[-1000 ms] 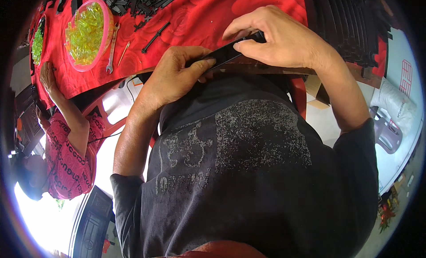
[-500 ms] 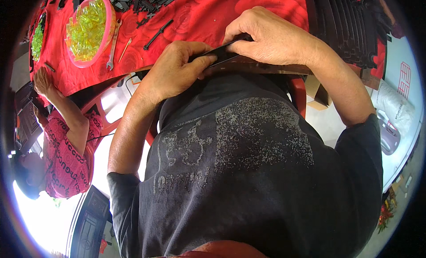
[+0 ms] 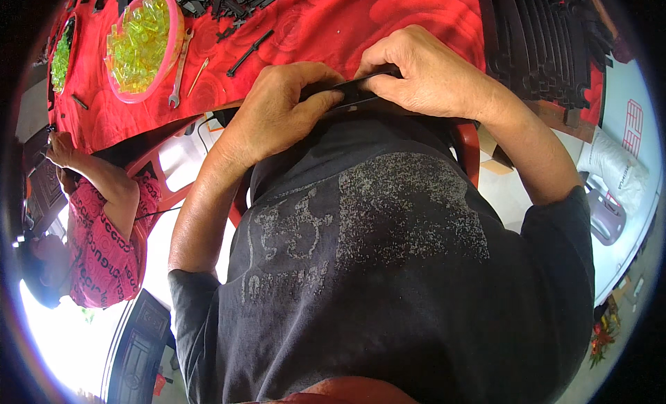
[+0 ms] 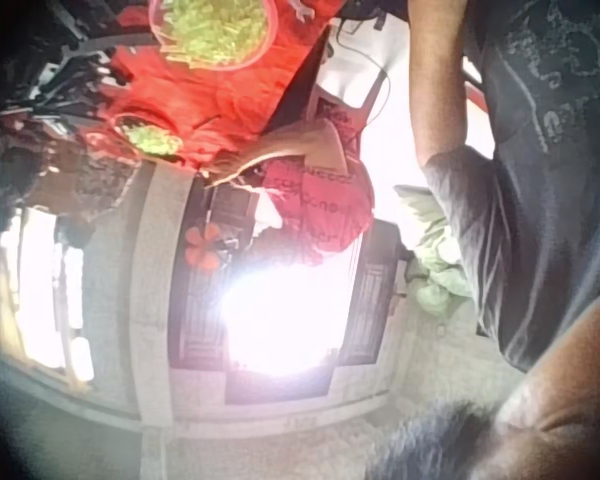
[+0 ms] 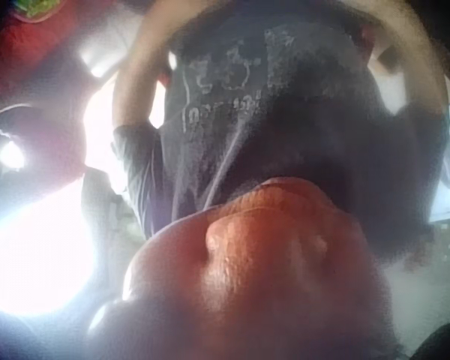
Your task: The person assembles black plastic housing components by hand, fitting green connector pins and a plastic chassis into the housing.
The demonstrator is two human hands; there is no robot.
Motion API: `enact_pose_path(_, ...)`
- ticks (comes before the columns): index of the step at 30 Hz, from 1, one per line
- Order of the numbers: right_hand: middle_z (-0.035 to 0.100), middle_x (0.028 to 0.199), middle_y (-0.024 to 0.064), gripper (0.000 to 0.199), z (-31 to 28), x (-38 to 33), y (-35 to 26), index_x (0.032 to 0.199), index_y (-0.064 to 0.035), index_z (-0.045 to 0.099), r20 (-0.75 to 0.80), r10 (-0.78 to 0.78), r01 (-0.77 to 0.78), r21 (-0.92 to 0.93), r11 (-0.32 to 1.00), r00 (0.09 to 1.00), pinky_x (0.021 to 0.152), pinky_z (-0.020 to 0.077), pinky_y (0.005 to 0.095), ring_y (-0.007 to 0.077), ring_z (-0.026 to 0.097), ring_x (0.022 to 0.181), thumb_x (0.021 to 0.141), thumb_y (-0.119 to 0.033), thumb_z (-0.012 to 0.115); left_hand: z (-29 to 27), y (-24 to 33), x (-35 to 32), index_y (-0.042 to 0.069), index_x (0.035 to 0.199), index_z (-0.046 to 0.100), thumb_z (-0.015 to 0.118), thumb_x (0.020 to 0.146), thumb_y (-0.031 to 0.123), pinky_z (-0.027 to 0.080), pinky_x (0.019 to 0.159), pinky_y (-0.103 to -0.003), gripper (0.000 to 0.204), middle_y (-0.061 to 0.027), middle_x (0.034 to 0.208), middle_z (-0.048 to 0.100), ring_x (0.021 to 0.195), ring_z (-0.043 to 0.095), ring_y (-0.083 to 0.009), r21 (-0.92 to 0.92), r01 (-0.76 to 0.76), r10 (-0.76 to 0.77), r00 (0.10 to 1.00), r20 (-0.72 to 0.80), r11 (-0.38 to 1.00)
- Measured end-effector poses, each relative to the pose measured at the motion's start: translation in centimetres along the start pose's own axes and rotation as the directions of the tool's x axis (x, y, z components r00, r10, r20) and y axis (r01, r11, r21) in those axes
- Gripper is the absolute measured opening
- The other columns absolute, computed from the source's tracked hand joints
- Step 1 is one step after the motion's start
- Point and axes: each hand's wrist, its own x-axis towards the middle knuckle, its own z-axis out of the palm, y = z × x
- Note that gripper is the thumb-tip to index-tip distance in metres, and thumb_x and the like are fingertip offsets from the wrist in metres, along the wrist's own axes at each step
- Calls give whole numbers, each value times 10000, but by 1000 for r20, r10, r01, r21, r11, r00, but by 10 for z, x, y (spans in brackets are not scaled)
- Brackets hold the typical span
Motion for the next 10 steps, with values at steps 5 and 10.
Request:
enact_pose_path(5, 745, 853, 173, 208, 4, -4, 1, 992, 55, 743, -37, -35, 36, 33, 999, 999, 749, 568, 321, 228, 723, 769, 834, -25, 634, -4, 7, 7, -45, 1073, 714, 708, 915, 156, 552, 756, -362, 256, -171, 908, 744, 851, 722, -209, -10, 94, -93, 990, 109, 995)
enact_pose_path(10, 759, 902, 175, 228, 4, -3, 0, 1007, 46, 750, -29, -29, 29, 20, 999, 999, 801, 579, 326, 244, 739, 825, 823, -26, 636, -3, 2, 9, -11, 1088, 728, 734, 913, 233, 546, 775, -346, 300, -176, 905, 744, 853, 717, -187, -23, 28, -25, 995, 98, 999)
